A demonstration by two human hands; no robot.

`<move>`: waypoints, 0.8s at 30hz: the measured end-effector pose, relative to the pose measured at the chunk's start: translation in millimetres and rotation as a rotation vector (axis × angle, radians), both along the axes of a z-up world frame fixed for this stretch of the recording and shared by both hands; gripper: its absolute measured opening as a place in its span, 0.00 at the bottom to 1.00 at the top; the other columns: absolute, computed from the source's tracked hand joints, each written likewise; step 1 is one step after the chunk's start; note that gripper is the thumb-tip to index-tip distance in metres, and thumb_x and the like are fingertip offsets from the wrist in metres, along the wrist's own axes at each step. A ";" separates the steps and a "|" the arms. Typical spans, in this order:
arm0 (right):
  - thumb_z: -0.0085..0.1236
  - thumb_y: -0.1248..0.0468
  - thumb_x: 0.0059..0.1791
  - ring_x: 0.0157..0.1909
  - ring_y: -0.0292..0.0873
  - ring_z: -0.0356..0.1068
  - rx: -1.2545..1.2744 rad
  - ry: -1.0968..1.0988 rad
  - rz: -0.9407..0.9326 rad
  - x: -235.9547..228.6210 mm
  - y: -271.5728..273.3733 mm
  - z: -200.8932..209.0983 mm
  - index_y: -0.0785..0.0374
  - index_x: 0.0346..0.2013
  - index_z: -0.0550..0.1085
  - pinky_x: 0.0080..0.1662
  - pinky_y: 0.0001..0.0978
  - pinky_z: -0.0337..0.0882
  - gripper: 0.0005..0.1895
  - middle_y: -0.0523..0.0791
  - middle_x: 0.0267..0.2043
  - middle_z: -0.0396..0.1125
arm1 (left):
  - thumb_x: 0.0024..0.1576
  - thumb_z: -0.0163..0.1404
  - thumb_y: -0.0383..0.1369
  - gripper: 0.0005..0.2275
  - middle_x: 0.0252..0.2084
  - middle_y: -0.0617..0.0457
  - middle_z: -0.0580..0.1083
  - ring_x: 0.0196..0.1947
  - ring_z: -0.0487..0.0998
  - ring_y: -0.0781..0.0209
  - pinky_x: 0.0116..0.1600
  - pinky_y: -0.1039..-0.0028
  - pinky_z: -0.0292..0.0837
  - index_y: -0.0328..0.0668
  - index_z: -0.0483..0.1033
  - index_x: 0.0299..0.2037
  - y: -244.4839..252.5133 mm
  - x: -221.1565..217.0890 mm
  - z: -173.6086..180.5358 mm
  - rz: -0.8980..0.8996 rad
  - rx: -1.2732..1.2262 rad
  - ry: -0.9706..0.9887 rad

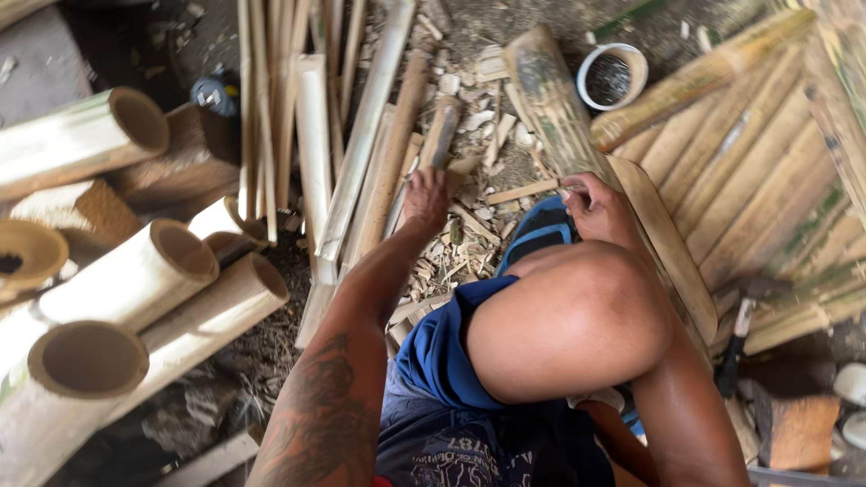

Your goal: The person is assembling a bamboo structure by cutting bamboo strips with a machete and hammering them into place. They repeatedly adjust the strips and secure them using a hammer and nails.

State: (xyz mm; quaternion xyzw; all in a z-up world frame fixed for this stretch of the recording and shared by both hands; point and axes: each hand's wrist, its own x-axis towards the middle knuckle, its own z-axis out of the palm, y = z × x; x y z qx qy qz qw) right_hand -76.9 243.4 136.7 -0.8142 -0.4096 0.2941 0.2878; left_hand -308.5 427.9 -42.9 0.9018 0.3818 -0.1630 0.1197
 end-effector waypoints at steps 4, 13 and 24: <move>0.58 0.67 0.54 0.41 0.45 0.78 0.095 -0.003 -0.087 15.6 -26.6 -11.4 0.62 0.53 0.75 0.43 0.37 0.74 0.12 0.52 0.41 0.76 | 0.49 0.56 0.25 0.36 0.65 0.35 0.60 0.56 0.70 0.30 0.51 0.52 0.78 0.43 0.54 0.69 29.9 29.1 54.7 0.228 -0.396 -0.177; 0.56 0.69 0.56 0.46 0.41 0.75 0.390 0.031 -0.325 43.1 -63.9 -56.2 0.69 0.61 0.69 0.49 0.33 0.75 0.19 0.48 0.45 0.73 | 0.60 0.53 0.31 0.18 0.60 0.53 0.72 0.64 0.69 0.54 0.73 0.60 0.54 0.61 0.75 0.60 -1.9 224.0 153.1 -1.146 0.057 -0.233; 0.61 0.67 0.58 0.36 0.33 0.68 0.552 0.549 -0.810 140.7 -41.6 -160.1 0.68 0.45 0.74 0.37 0.29 0.71 0.06 0.42 0.36 0.69 | 0.55 0.52 0.23 0.29 0.71 0.60 0.66 0.72 0.61 0.59 0.72 0.67 0.57 0.62 0.68 0.68 -28.3 404.7 80.8 -1.354 0.285 -0.671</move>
